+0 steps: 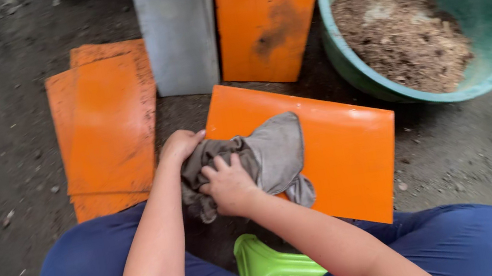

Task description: The person sits on a small stool and wipes orange plastic sheets with a cloth. They pick up a sheet, wipe both sides, and place it on a stack, repeating this process for several sheets.

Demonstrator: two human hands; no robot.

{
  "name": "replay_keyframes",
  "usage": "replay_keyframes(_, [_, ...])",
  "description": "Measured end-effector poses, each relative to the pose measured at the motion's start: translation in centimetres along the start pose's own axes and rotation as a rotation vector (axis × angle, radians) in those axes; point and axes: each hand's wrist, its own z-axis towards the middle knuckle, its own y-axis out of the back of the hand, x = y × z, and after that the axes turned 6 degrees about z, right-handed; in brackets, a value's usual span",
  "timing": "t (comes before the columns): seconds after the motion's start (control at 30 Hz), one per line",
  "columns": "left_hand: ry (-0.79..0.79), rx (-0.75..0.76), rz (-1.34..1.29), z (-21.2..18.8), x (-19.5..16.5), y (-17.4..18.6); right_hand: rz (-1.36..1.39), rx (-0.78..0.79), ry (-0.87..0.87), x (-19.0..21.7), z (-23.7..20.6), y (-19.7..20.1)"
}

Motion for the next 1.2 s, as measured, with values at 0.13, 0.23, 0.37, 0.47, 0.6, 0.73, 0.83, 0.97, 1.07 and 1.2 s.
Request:
replay_keyframes(0.13, [0.003, -0.063, -0.014, -0.1, -1.3, -1.5, 0.001, -0.053, 0.004, -0.7, -2.7, -1.4])
replay_keyframes(0.23, [0.064, -0.047, -0.094, 0.0, -1.7, -2.4, 0.053, -0.058, -0.052, -3.5, -7.4, -3.0])
replay_keyframes(0.37, [0.083, -0.091, -0.16, -0.3, -1.1, -2.8, 0.045, -0.279, -0.297, -13.3, -16.9, -5.7])
replay_keyframes(0.47, [0.054, -0.081, -0.416, -1.2, -1.3, -3.6, -0.194, -0.434, -0.703, -23.0, -23.6, -6.2])
replay_keyframes(0.6, [0.039, -0.322, -0.331, -3.2, -2.9, -5.2, -0.059, -0.45, -1.101, -30.4, -27.6, -2.0])
replay_keyframes(0.73, [0.077, -0.362, -0.744, -5.0, -2.6, -6.6, 0.126, -0.625, -1.061, -27.5, -24.9, 3.2])
replay_keyframes(0.83, [0.068, -0.508, -0.732, -6.0, -1.4, -7.6, 0.18, -0.502, -0.945, -21.4, -18.5, 5.5])
replay_keyframes(0.97, [0.153, -0.675, -0.82, -8.3, -0.3, -9.9, 0.218, -0.381, -0.58, -10.2, -8.9, 3.6])
replay_keyframes(1.07, [0.101, -0.73, -0.941, -10.5, 0.2, -11.5, 0.209, -0.404, -0.389, -3.3, -5.6, -0.9])
replay_keyframes(1.2, [0.024, -0.726, -1.065, -11.7, 0.2, -11.9, 0.336, -0.509, -0.343, -3.8, -4.3, -4.5])
